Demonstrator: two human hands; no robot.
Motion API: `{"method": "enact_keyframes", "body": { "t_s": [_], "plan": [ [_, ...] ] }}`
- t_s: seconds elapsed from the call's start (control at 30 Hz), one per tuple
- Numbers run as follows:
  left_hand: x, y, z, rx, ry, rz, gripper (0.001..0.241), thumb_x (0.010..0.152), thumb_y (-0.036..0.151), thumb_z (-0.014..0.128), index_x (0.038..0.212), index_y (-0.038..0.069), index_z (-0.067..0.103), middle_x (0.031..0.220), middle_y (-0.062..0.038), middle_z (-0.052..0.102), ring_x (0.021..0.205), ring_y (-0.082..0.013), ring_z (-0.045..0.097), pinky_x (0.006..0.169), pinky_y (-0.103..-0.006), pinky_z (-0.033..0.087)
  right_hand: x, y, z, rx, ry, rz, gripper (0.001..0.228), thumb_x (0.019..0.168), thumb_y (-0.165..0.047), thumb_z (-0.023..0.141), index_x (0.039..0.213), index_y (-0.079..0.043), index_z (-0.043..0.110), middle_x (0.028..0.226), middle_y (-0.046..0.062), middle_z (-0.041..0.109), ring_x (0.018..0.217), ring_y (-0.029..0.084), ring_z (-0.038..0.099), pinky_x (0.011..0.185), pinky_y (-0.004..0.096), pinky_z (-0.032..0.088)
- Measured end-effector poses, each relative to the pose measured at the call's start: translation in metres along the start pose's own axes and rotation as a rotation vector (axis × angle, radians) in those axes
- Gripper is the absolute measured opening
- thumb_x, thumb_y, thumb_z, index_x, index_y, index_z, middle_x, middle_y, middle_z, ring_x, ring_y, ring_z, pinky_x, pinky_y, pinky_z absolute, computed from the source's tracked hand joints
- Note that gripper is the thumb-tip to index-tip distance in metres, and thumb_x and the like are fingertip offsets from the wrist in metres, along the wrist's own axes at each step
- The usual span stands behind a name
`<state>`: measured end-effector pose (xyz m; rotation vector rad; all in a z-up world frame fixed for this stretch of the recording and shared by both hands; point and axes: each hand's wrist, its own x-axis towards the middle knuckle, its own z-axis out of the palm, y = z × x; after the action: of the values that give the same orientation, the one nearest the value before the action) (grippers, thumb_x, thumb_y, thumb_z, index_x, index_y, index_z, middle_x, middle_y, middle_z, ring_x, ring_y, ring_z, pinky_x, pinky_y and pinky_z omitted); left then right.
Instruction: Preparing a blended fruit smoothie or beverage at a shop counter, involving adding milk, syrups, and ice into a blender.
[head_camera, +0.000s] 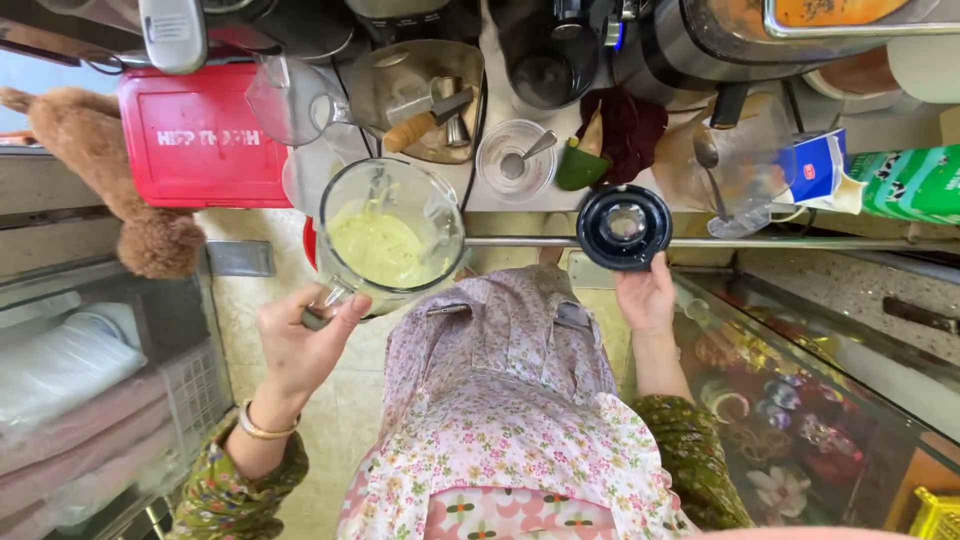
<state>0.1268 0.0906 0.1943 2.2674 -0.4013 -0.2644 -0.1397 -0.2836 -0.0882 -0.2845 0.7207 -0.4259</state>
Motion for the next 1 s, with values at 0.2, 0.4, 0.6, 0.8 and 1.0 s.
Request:
{"method": "enact_keyframes", "body": {
  "t_s": [0.2, 0.4, 0.6, 0.8, 1.0],
  "plan": [
    [0.066, 0.076, -0.001, 0.195, -0.240, 0.212, 0.039, 0.088, 0.022, 0.083, 0.068, 0.004, 0.056, 0.054, -0.003, 0.051, 0.047, -0.0112, 0.046, 0.047, -0.0294, 0.039, 0.019, 0.026, -0.031, -0.520, 0.269, -0.254, 0.031, 0.110, -0.024, 0.060, 0.135, -0.006, 0.053, 0.121, 0.007, 0.063, 0.108, 0.021, 0.064, 0.090, 0.040, 0.060],
    [0.108, 0.118, 0.021, 0.403, -0.499, 0.300, 0.045, 0.091, 0.034, 0.080, 0.073, 0.003, 0.053, 0.053, -0.011, 0.057, 0.048, -0.0308, 0.058, 0.048, -0.0405, 0.046, 0.010, 0.021, 0.000, -0.865, 0.360, -0.274, 0.051, 0.110, -0.027, 0.062, 0.151, -0.004, 0.043, 0.122, 0.010, 0.058, 0.104, 0.015, 0.062, 0.082, 0.034, 0.063],
    [0.129, 0.139, 0.044, 0.576, -0.599, 0.411, 0.049, 0.095, 0.044, 0.070, 0.080, 0.000, 0.056, 0.059, -0.015, 0.065, 0.057, -0.0389, 0.066, 0.051, -0.0481, 0.051, 0.005, 0.019, 0.023, -1.053, 0.400, -0.268, 0.071, 0.103, -0.032, 0.066, 0.156, -0.001, 0.031, 0.132, 0.017, 0.056, 0.105, 0.020, 0.061, 0.083, 0.034, 0.055],
    [0.135, 0.152, 0.058, 0.734, -0.636, 0.425, 0.054, 0.098, 0.049, 0.064, 0.082, -0.003, 0.057, 0.060, -0.022, 0.064, 0.057, -0.0433, 0.065, 0.052, -0.0515, 0.051, -0.019, 0.005, 0.064, -1.557, 0.277, -0.727, 0.057, 0.106, -0.016, 0.074, 0.149, 0.003, 0.042, 0.137, 0.024, 0.047, 0.115, 0.030, 0.055, 0.094, 0.039, 0.050],
    [0.135, 0.159, 0.069, 0.783, -0.674, 0.431, 0.056, 0.098, 0.051, 0.061, 0.084, -0.003, 0.058, 0.062, -0.023, 0.065, 0.058, -0.0441, 0.066, 0.052, -0.0521, 0.052, 0.004, -0.009, 0.197, -1.330, -0.113, -0.701, 0.039, 0.098, -0.007, 0.072, 0.135, 0.000, 0.061, 0.118, 0.015, 0.058, 0.086, 0.019, 0.063, 0.073, 0.030, 0.055]
  ]
}}
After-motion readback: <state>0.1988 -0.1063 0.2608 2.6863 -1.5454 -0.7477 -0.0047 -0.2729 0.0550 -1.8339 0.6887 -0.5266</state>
